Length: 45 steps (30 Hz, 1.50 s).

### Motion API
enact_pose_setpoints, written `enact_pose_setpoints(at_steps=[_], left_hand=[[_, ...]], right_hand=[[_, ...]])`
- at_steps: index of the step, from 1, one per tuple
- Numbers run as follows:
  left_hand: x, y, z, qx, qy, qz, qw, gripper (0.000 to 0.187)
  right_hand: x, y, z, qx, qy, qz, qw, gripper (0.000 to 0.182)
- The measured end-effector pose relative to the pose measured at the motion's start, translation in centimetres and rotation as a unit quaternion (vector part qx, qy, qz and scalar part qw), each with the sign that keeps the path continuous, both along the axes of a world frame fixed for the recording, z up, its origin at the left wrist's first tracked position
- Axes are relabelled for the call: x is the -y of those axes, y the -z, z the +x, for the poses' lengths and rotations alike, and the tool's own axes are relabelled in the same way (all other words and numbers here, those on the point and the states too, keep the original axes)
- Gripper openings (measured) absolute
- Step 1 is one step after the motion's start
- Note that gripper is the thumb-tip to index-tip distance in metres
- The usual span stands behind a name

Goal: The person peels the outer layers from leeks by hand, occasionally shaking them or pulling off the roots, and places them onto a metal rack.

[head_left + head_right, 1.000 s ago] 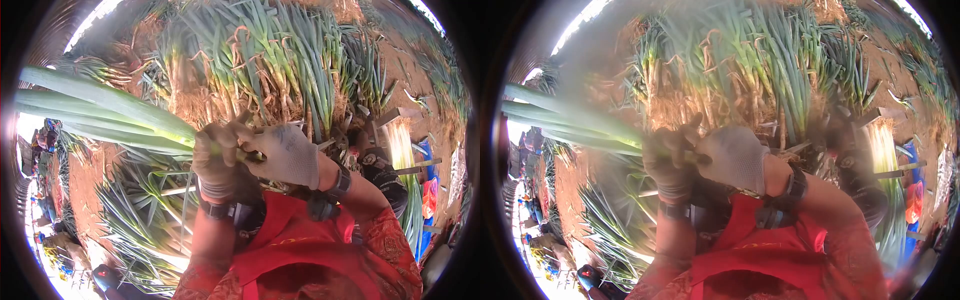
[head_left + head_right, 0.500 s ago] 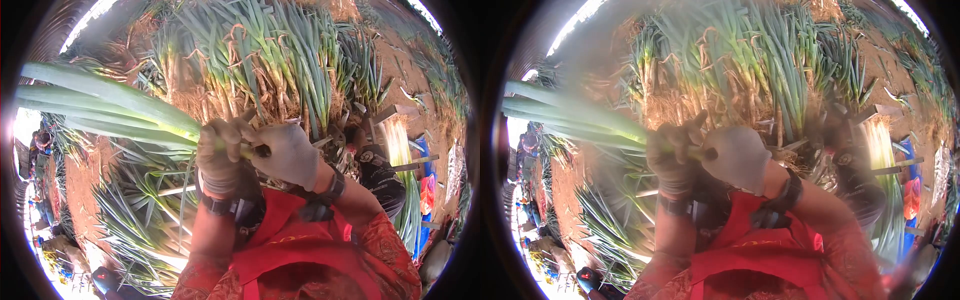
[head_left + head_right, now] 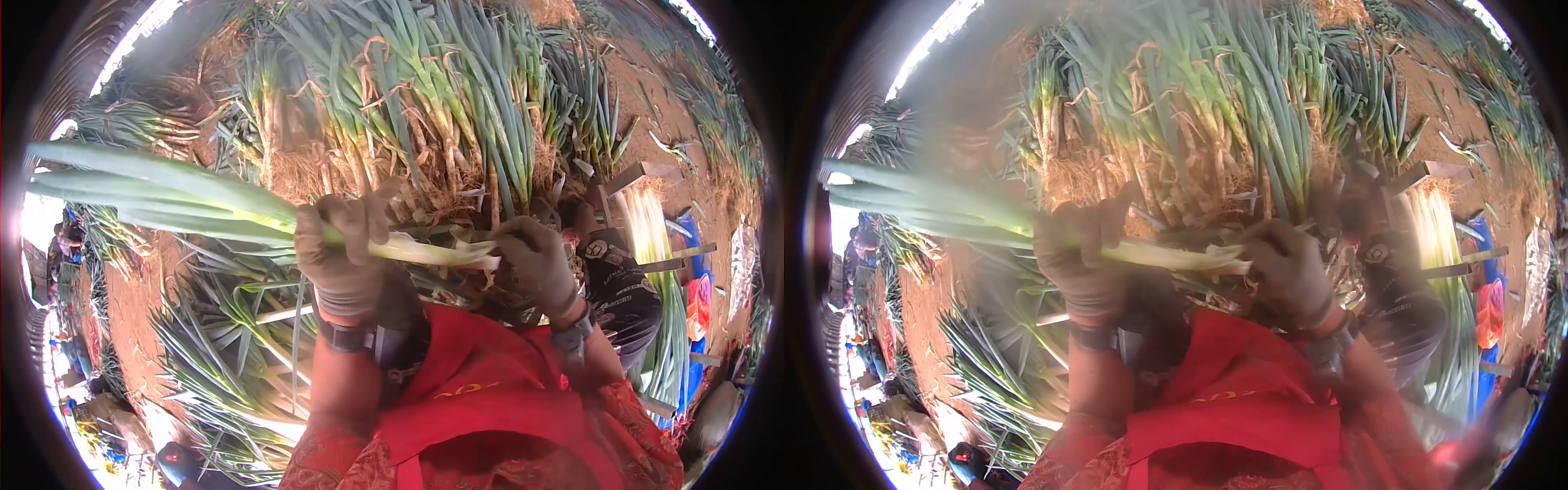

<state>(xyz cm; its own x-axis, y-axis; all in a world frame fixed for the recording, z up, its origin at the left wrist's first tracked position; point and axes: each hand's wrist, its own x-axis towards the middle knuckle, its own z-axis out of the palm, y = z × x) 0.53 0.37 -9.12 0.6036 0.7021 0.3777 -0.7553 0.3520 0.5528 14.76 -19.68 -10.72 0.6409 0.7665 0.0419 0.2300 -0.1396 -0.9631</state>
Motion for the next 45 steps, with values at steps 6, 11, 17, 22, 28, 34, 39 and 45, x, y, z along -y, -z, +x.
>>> enact_pose_setpoints(at_steps=[6,11,17,22,28,34,39,45], left_hand=[[-0.8,-0.4,-0.8,-0.004,0.001,0.026,1.000,0.047],[0.1,-0.3,0.0,-0.029,0.046,0.066,0.996,0.048],[0.6,-0.1,1.0,-0.006,0.121,0.073,0.990,0.052],[1.1,-1.0,0.6,0.008,0.165,0.119,0.979,0.060],[0.6,-0.4,0.8,0.011,0.223,0.086,0.971,0.059],[0.1,-0.3,0.4,0.002,0.165,0.060,0.985,0.055],[-0.1,0.1,-0.5,0.040,0.151,0.017,0.988,0.049],[-0.2,0.1,-0.6,0.030,0.108,0.015,0.994,0.047]], right_hand=[[6.9,6.1,7.5,0.348,0.152,-0.210,0.901,0.013],[-0.2,-2.1,0.7,0.228,-0.036,0.014,0.973,0.021],[-6.3,-1.1,-1.8,-0.008,-0.193,0.017,0.981,0.028],[-6.0,-0.4,-1.7,-0.132,-0.248,0.041,0.959,0.028],[-4.3,0.1,-1.3,0.188,-0.256,-0.065,0.946,0.023],[-0.9,2.6,0.5,0.319,-0.028,-0.205,0.925,0.013],[3.9,10.2,5.6,0.391,0.098,-0.317,0.858,0.013],[5.6,9.1,8.7,0.398,0.097,-0.476,0.778,0.033]])
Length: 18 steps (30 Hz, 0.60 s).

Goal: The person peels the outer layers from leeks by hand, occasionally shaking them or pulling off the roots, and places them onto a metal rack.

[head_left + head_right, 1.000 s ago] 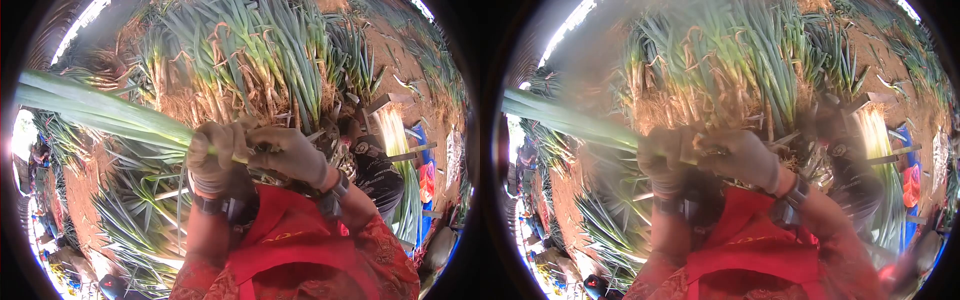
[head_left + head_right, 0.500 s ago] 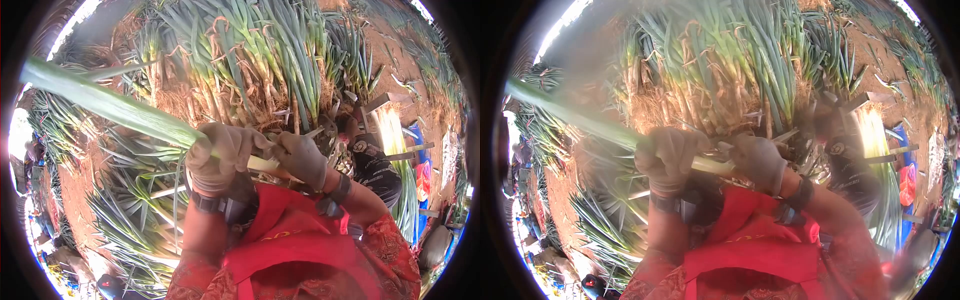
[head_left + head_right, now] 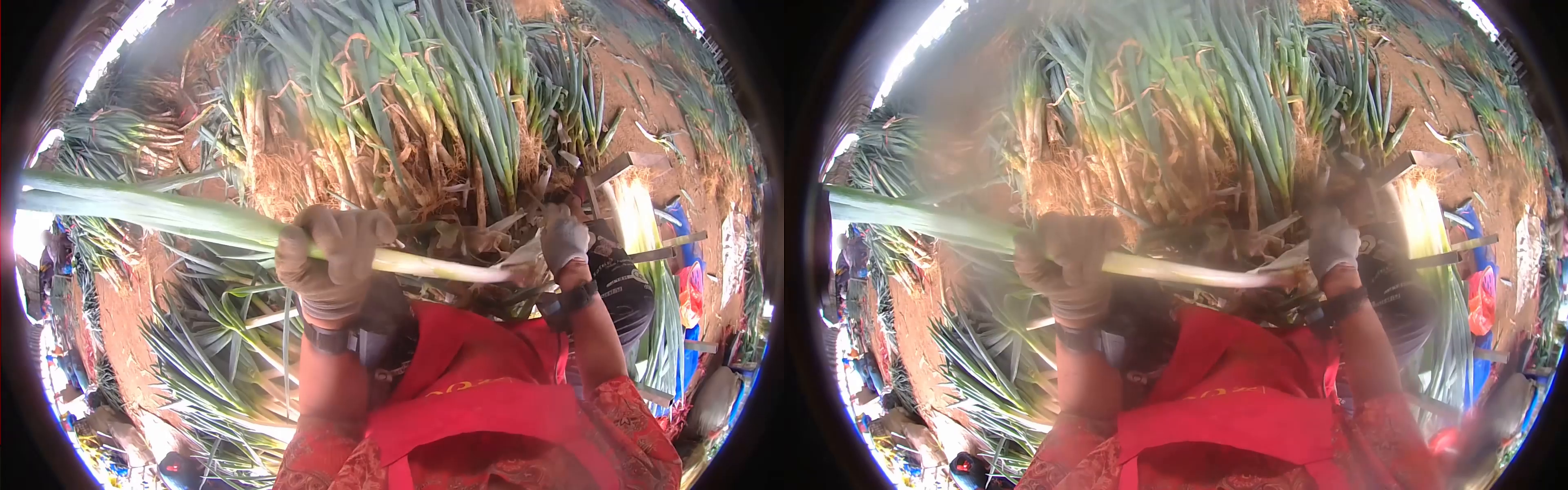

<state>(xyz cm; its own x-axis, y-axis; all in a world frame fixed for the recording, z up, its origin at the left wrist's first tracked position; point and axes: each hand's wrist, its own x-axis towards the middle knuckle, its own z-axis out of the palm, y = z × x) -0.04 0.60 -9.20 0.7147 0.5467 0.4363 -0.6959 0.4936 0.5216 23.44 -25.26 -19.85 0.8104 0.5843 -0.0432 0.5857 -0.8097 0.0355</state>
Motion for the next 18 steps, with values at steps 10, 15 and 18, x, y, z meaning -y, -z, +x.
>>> enact_pose_setpoints(at_steps=[10,15,18], left_hand=[[-0.3,0.0,0.3,0.024,0.019,-0.018,0.999,0.047],[-1.0,0.6,0.1,0.036,0.018,-0.043,0.998,0.048],[-0.8,0.3,0.2,0.012,-0.012,-0.058,0.998,0.047]], right_hand=[[-8.3,-10.2,-9.4,-0.262,-0.360,0.391,0.806,0.025],[-8.8,-10.5,-10.3,-0.237,-0.355,0.377,0.822,0.022],[-9.0,-10.6,-10.5,-0.199,-0.381,0.334,0.839,0.020]])
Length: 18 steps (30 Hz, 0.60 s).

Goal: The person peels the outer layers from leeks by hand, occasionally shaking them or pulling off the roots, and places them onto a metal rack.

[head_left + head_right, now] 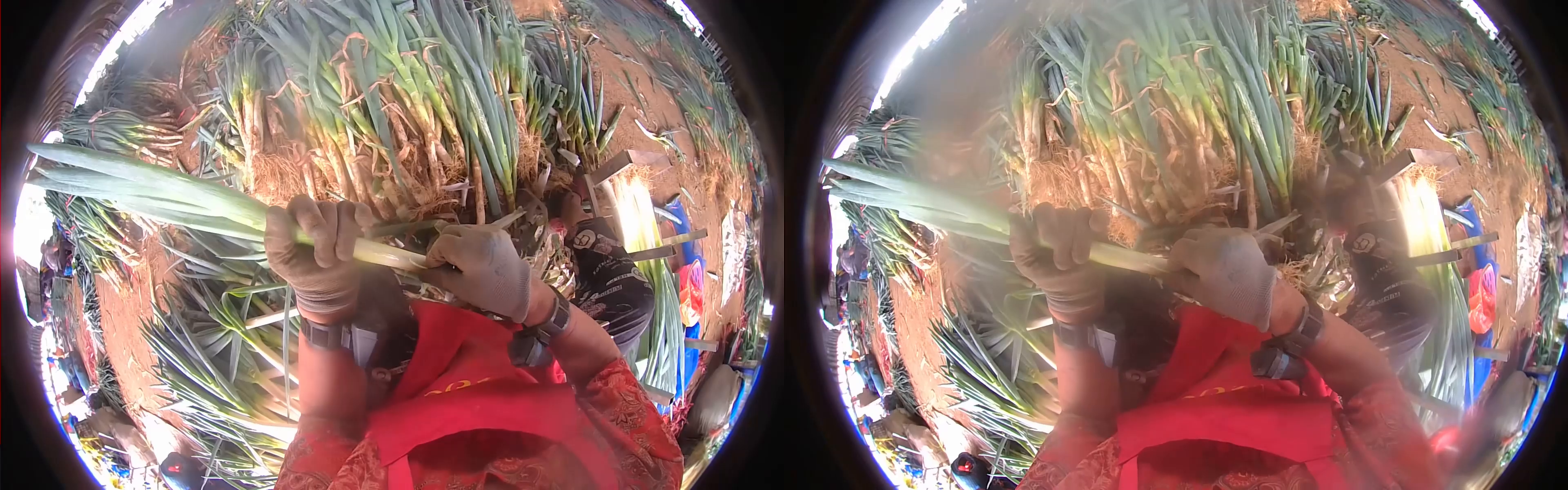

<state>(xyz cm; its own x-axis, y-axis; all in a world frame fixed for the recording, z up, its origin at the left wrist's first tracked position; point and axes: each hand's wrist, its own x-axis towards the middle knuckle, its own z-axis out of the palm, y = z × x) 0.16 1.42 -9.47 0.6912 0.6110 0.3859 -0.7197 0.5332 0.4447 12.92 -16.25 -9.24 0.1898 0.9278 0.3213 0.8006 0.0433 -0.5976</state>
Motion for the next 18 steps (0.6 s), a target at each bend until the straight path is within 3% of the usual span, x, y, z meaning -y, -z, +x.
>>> enact_pose_setpoints(at_steps=[3,5,6,8,10,12,14,18], left_hand=[[-0.3,0.2,0.0,-0.042,-0.037,-0.005,0.998,0.045],[0.4,-0.4,0.0,-0.179,-0.172,0.018,0.968,0.042],[0.8,-0.7,0.1,-0.245,-0.238,0.028,0.939,0.040],[0.7,-0.5,0.0,-0.251,-0.274,0.066,0.926,0.033],[0.0,0.0,-0.1,-0.263,-0.274,0.063,0.923,0.030],[0.2,-0.5,-0.2,-0.288,-0.325,0.099,0.895,0.029],[0.3,-1.0,-0.2,-0.305,-0.353,0.097,0.879,0.029],[0.3,-1.4,-0.6,-0.327,-0.359,0.008,0.874,0.032]], right_hand=[[0.3,0.6,-0.9,0.126,0.000,0.025,0.992,0.017],[1.2,1.5,-2.5,0.235,0.036,0.076,0.968,0.015],[1.2,1.7,-2.5,0.206,0.025,0.098,0.973,0.014],[1.8,1.9,-2.1,0.145,0.004,0.140,0.979,0.012],[2.5,2.0,-1.1,-0.013,-0.079,0.126,0.989,0.015],[4.0,2.2,0.0,-0.086,-0.107,0.068,0.988,0.018],[6.3,2.4,1.5,-0.074,-0.085,-0.034,0.993,0.022],[9.8,4.1,1.3,-0.045,0.047,-0.075,0.995,0.025]])
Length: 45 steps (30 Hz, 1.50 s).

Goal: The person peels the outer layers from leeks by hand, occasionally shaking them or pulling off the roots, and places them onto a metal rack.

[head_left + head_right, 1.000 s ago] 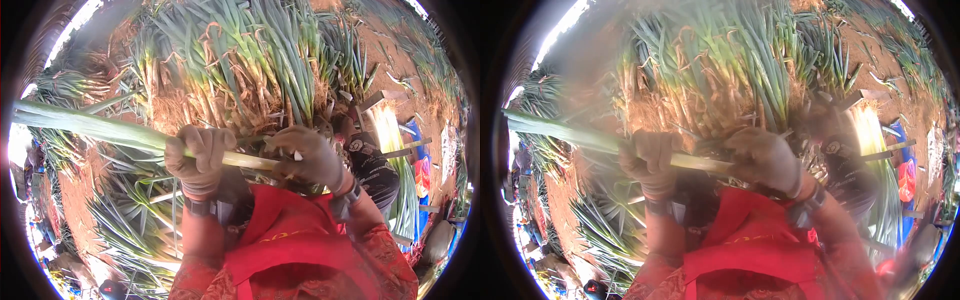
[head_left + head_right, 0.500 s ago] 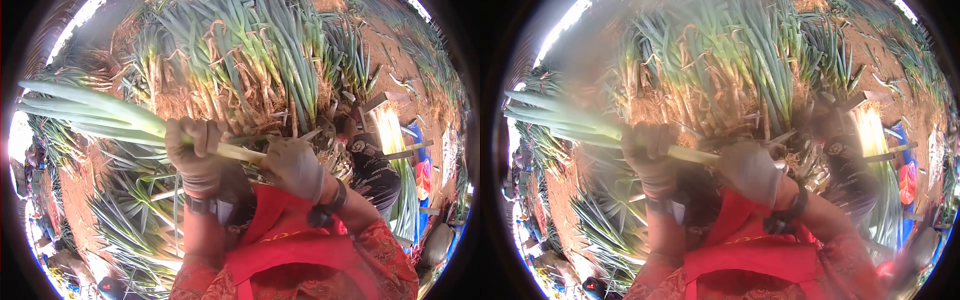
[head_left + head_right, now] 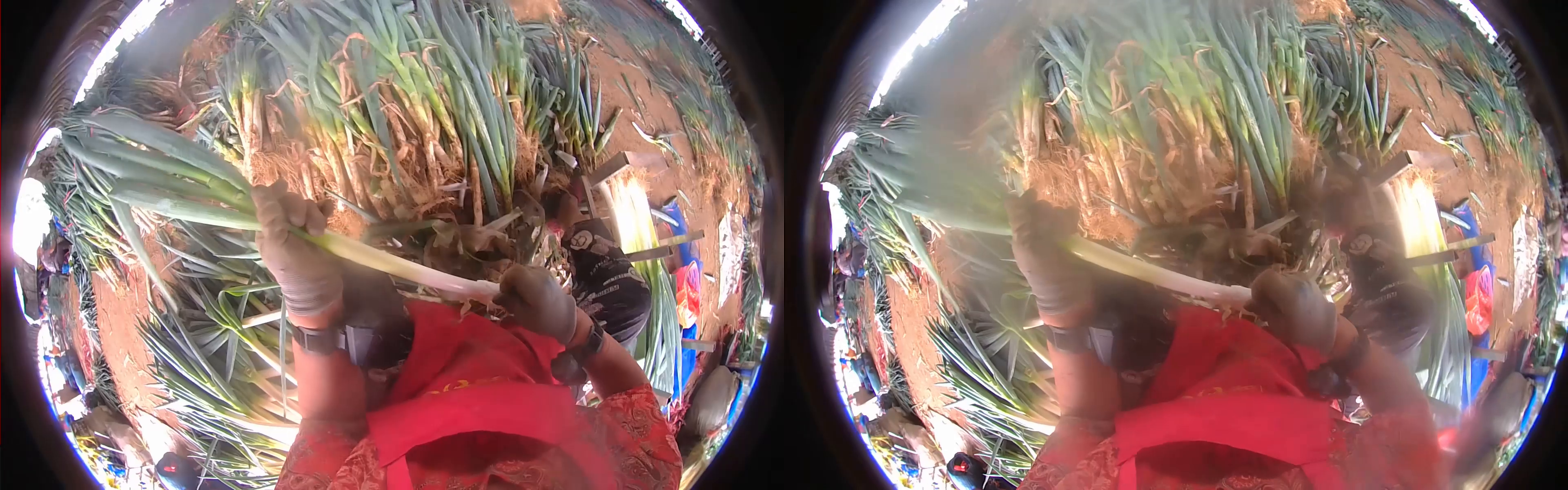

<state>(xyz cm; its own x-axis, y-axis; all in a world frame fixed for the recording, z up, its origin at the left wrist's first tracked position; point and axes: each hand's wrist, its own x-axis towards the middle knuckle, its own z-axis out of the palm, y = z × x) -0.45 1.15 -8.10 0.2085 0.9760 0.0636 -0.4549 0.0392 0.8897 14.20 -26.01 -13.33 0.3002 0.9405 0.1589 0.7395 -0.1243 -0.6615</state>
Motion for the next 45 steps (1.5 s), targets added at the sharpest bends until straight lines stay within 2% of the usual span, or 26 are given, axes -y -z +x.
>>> enact_pose_setpoints(at_steps=[2,3,5,7,10,11,12,14,15,18,20,22,23,24,25,27,28,31,32,34,37,40,42,43,44,45], left_hand=[[0.1,-0.1,-0.1,0.000,-0.007,-0.041,0.999,0.033],[-0.4,-0.1,-0.1,0.025,-0.006,-0.074,0.997,0.035],[-0.8,-0.4,-0.1,0.005,-0.024,-0.099,0.995,0.035],[-1.1,-0.3,-0.2,-0.001,-0.049,-0.124,0.991,0.036],[-4.5,2.7,-2.9,-0.116,-0.029,0.022,0.993,0.038],[-4.6,1.6,-3.5,-0.003,-0.043,-0.032,0.999,0.035],[-5.2,1.4,-4.1,0.029,-0.058,-0.074,0.995,0.025],[-5.7,0.9,-5.6,0.118,0.002,-0.126,0.985,0.019],[-8.1,3.3,-7.0,0.245,0.070,-0.184,0.949,0.018],[-6.5,2.1,-5.6,0.134,0.028,-0.141,0.981,0.020],[-6.2,2.4,-4.9,0.045,0.001,-0.090,0.995,0.020],[-6.2,2.5,-4.8,0.136,0.090,-0.141,0.976,0.019],[-6.9,3.5,-4.9,0.249,0.162,-0.173,0.939,0.019],[-7.6,4.5,-5.1,0.358,0.232,-0.202,0.882,0.018],[-7.5,4.9,-4.7,0.307,0.173,-0.168,0.921,0.017],[-6.9,4.9,-4.3,0.312,0.150,-0.172,0.922,0.017],[-6.7,4.9,-4.1,0.329,0.174,-0.182,0.910,0.017],[-8.9,7.2,-5.1,0.378,0.296,-0.217,0.850,0.019],[-8.4,6.5,-5.0,0.357,0.277,-0.210,0.867,0.020],[-9.7,6.8,-5.6,0.360,0.240,-0.282,0.856,0.021],[-8.4,6.1,-5.3,0.270,0.137,-0.132,0.944,0.022],[-8.2,4.6,-6.0,0.024,0.024,-0.167,0.985,0.026],[-10.0,6.1,-7.7,0.085,0.128,-0.134,0.979,0.030],[-10.0,6.2,-7.9,0.097,0.076,-0.172,0.977,0.031],[-10.2,6.3,-8.0,0.067,0.076,-0.156,0.983,0.031],[-10.5,6.5,-8.1,0.040,0.074,-0.137,0.987,0.031]], right_hand=[[-0.8,-2.4,-1.5,-0.011,0.048,0.033,0.998,0.024],[-0.7,-2.6,-1.5,0.029,0.019,0.001,0.999,0.028],[-0.6,-3.0,-1.6,0.108,-0.044,-0.060,0.991,0.040],[0.1,-4.8,-2.5,0.136,-0.046,-0.125,0.982,0.039],[2.9,-4.9,-2.4,0.163,-0.045,-0.262,0.950,0.037],[4.5,-4.6,-1.8,0.168,-0.044,-0.314,0.933,0.036],[6.2,-3.9,-0.9,0.176,-0.033,-0.344,0.922,0.035],[9.0,-2.2,0.4,0.189,-0.010,-0.403,0.896,0.033],[9.2,-2.6,0.6,0.185,-0.005,-0.351,0.918,0.033],[8.0,-5.8,2.9,0.163,0.015,-0.175,0.971,0.038],[4.6,-8.4,3.8,0.126,-0.014,-0.037,0.991,0.048],[0.2,-9.6,4.5,0.073,-0.108,0.078,0.988,0.056],[-1.8,-8.9,4.5,0.042,-0.168,0.121,0.978,0.058],[-4.1,-6.1,3.7,-0.083,-0.226,0.127,0.962,0.059],[-5.3,-5.4,3.1,-0.200,-0.281,0.087,0.935,0.062],[-6.8,-5.8,1.4,-0.412,-0.347,-0.050,0.841,0.069],[-6.8,-6.5,0.4,-0.461,-0.359,-0.108,0.804,0.068],[-5.2,-6.4,-1.7,-0.447,-0.317,-0.108,0.829,0.063],[-4.2,-6.2,-1.9,-0.431,-0.296,-0.108,0.846,0.062],[-1.1,-5.6,-1.6,-0.389,-0.247,-0.112,0.880,0.059],[5.4,-5.2,0.1,-0.339,-0.143,-0.138,0.919,0.055],[11.2,-5.0,1.9,-0.313,0.002,-0.159,0.936,0.050],[12.8,-4.7,2.6,-0.280,0.094,-0.154,0.943,0.047],[12.8,-4.4,2.7,-0.223,0.126,-0.160,0.953,0.046],[12.3,-3.9,2.8,-0.142,0.142,-0.173,0.964,0.044],[11.2,-3.2,2.7,-0.014,0.135,-0.184,0.973,0.043]])
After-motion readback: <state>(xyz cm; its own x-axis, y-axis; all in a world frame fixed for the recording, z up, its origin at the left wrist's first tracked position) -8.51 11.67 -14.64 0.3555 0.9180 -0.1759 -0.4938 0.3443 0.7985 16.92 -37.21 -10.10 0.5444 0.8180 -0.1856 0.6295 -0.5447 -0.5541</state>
